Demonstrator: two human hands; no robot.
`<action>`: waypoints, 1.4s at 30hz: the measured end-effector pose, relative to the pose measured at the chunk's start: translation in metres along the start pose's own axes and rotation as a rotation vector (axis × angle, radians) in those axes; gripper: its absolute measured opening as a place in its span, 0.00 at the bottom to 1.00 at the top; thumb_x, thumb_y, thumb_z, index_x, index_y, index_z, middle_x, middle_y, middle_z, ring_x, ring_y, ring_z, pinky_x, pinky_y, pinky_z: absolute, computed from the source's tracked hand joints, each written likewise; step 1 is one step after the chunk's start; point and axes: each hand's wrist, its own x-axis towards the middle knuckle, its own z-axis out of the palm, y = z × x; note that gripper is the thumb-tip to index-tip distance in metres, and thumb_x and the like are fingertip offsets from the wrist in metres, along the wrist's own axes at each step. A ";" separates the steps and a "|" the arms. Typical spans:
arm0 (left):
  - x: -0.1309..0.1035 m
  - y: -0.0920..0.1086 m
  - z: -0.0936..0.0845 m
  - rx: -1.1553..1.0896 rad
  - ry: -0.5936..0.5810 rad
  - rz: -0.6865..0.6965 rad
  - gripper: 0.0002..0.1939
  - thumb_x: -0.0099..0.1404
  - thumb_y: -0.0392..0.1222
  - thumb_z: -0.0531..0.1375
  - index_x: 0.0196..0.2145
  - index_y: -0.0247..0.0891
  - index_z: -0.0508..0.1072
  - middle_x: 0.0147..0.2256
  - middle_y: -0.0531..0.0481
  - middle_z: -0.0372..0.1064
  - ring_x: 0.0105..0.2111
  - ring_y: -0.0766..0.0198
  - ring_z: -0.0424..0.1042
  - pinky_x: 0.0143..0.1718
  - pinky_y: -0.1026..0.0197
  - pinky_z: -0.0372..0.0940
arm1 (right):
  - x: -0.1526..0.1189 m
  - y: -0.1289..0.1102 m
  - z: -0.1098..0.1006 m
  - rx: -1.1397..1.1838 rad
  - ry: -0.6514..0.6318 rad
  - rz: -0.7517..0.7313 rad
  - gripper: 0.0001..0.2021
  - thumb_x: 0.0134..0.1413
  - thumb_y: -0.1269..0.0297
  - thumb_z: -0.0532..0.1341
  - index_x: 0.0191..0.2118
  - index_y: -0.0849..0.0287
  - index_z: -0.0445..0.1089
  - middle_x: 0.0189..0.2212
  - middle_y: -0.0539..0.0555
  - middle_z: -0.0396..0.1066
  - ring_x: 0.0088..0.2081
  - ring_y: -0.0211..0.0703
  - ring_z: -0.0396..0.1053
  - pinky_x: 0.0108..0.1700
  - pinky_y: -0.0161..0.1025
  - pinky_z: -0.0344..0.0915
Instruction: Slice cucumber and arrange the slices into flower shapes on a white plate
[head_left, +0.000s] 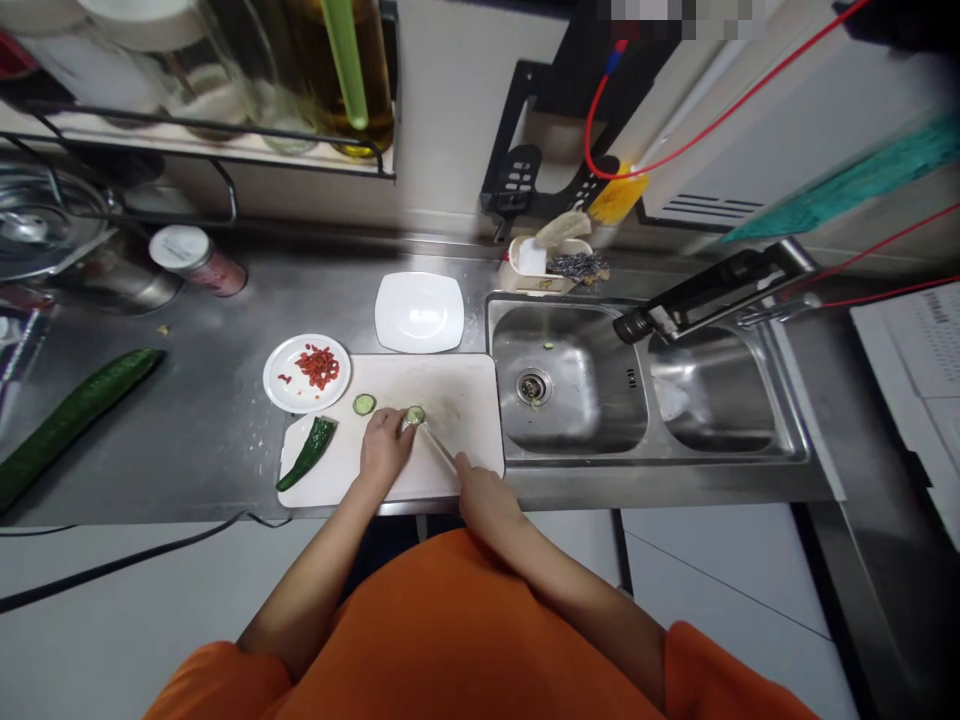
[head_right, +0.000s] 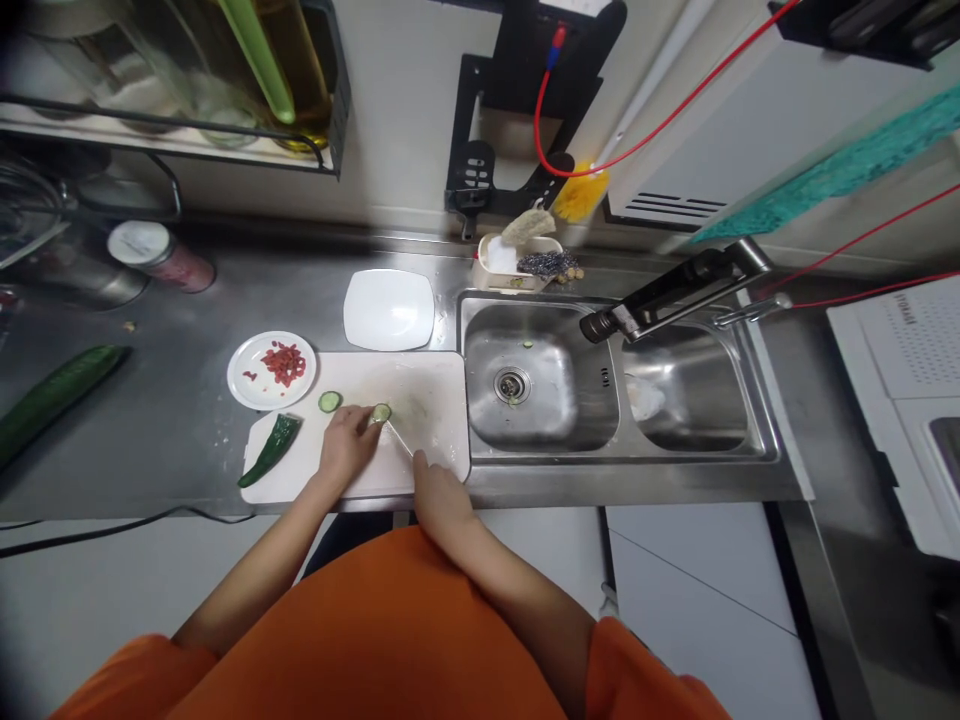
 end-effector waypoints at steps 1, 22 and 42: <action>0.000 -0.001 0.001 -0.006 0.003 -0.003 0.15 0.61 0.44 0.56 0.44 0.39 0.73 0.39 0.44 0.69 0.41 0.58 0.68 0.46 0.57 0.63 | 0.001 -0.002 -0.001 -0.004 -0.003 -0.001 0.23 0.57 0.78 0.47 0.59 0.60 0.51 0.38 0.62 0.72 0.44 0.50 0.70 0.39 0.38 0.63; 0.002 -0.002 0.001 -0.031 0.035 0.043 0.14 0.60 0.42 0.57 0.43 0.37 0.74 0.36 0.45 0.69 0.40 0.59 0.68 0.45 0.58 0.64 | 0.008 -0.015 -0.010 0.015 -0.033 0.018 0.19 0.57 0.79 0.45 0.53 0.62 0.55 0.38 0.62 0.72 0.45 0.50 0.70 0.40 0.39 0.64; 0.014 0.013 -0.007 -0.070 -0.041 -0.147 0.07 0.58 0.41 0.56 0.31 0.39 0.73 0.26 0.53 0.70 0.26 0.64 0.67 0.32 0.62 0.61 | -0.014 0.013 -0.002 0.082 -0.084 0.064 0.20 0.52 0.80 0.46 0.49 0.58 0.59 0.35 0.59 0.72 0.40 0.49 0.71 0.34 0.36 0.58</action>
